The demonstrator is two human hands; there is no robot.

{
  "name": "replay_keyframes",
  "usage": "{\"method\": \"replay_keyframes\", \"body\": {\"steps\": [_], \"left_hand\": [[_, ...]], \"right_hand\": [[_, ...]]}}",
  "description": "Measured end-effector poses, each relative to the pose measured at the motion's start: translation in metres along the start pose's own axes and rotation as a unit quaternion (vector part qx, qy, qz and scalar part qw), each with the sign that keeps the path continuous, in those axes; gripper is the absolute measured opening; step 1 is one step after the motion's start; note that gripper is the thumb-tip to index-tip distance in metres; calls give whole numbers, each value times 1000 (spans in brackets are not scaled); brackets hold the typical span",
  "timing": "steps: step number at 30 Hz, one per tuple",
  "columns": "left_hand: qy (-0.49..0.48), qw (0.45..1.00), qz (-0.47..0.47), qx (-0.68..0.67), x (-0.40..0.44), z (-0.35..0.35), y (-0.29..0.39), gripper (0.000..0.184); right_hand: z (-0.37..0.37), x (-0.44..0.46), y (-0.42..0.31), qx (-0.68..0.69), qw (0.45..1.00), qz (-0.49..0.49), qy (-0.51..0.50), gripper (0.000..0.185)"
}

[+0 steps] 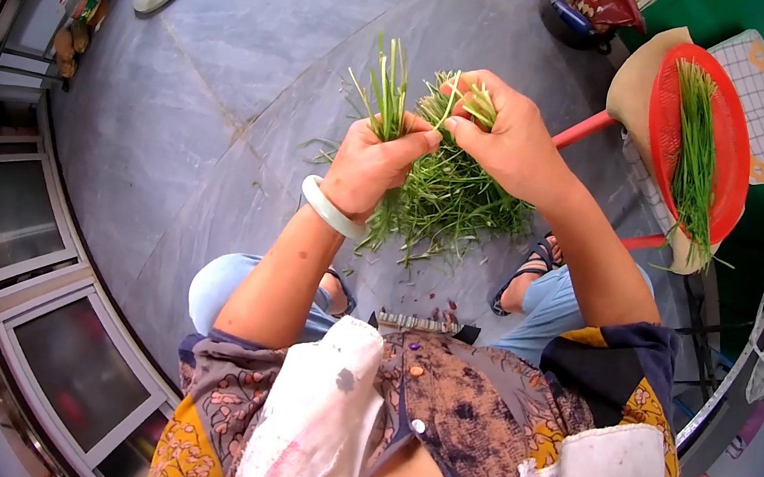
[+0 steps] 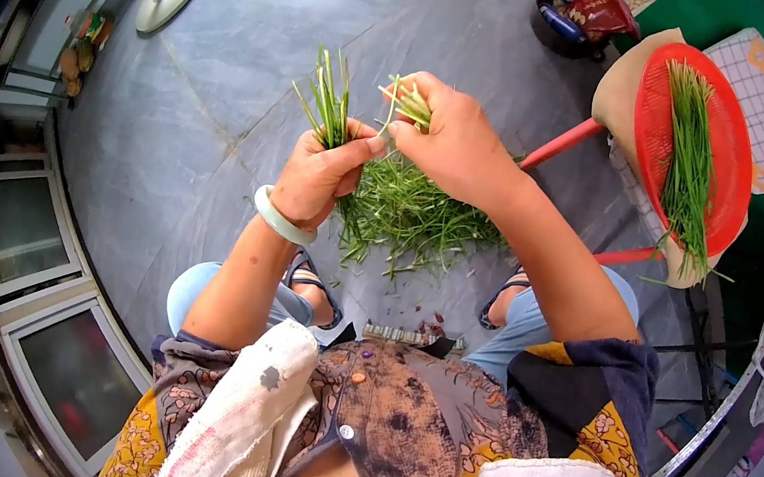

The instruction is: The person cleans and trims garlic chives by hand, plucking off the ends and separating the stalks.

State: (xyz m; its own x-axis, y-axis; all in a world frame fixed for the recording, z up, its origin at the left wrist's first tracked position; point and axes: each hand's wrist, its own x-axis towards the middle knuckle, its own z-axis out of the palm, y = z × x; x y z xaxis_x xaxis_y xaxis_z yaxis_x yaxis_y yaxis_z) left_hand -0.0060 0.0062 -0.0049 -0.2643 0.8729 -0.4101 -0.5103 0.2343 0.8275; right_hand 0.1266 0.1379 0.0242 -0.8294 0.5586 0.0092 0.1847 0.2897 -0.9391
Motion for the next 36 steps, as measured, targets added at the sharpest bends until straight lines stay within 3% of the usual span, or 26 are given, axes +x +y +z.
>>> {"method": "replay_keyframes", "body": {"steps": [4,8,19,22,26,30,36], "left_hand": [[7,999,8,41,0,6,1,5],[3,998,-3,56,-3,9,3,5],[-26,999,-20,-21,-7,1,3,6],[-23,999,-10,-43,-8,-2,3,7],[-18,998,3,-57,-9,-4,4,9],[-32,998,-3,-57,-9,1,3,9],[-11,999,9,-33,-8,4,1,9]], "right_hand": [[0,-2,-2,-97,995,-13,13,34],[-2,-1,-4,-78,996,14,49,35],[-40,19,35,-56,976,-39,208,18],[-51,14,30,-68,993,13,94,15],[-32,3,7,72,991,104,-53,19],[-3,-2,-10,233,966,110,-20,16],[6,-5,4,196,977,80,-9,12]]}}
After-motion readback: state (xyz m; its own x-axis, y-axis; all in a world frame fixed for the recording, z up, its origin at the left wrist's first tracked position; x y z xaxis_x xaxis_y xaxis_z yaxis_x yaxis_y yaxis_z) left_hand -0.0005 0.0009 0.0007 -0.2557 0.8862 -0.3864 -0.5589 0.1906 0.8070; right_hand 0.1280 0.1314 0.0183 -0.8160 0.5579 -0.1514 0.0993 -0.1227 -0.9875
